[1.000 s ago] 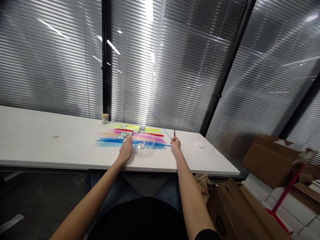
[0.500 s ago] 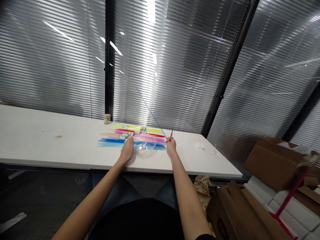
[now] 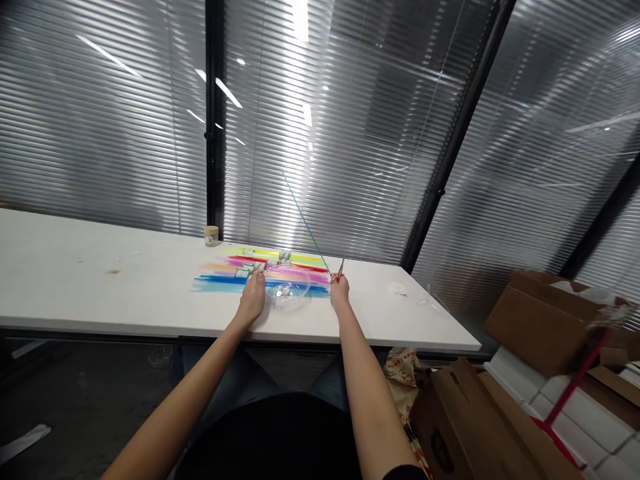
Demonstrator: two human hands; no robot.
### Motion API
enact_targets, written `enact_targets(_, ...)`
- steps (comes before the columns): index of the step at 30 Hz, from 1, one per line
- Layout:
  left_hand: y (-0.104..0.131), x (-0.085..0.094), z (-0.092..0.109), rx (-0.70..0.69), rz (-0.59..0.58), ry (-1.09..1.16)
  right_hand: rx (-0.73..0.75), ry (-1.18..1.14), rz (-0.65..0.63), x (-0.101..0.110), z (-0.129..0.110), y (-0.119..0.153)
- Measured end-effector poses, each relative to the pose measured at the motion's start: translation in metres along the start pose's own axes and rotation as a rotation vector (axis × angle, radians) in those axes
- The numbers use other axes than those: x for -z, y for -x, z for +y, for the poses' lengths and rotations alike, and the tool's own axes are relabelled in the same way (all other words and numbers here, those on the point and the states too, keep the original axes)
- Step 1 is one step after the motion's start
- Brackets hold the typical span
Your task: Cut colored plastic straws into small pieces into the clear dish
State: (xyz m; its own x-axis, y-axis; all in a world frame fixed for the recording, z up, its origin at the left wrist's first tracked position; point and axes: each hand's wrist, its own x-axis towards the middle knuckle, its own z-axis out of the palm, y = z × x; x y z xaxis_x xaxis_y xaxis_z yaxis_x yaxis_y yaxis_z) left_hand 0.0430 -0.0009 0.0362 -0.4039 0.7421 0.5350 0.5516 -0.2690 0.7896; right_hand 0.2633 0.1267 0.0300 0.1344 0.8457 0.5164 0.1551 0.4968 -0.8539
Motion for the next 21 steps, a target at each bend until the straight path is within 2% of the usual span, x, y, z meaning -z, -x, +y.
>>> enact_targets(6, 0.001, 0.0, 0.002, -0.006, 0.007, -0.002, -0.045, 0.031, -0.001, -0.002, -0.001, 0.002)
enact_targets(11, 0.0, -0.001, 0.002, -0.004, 0.01, -0.011, -0.015, 0.079, 0.01, -0.004, 0.0, 0.002)
enact_targets(16, 0.001, -0.001, 0.001, -0.007, 0.031, -0.012, 0.092, 0.138, 0.052, -0.002, -0.004, 0.009)
enact_targets(21, 0.007, 0.003, 0.005, -0.059, 0.093, 0.007, 0.289, 0.192, -0.002, -0.006, -0.027, 0.029)
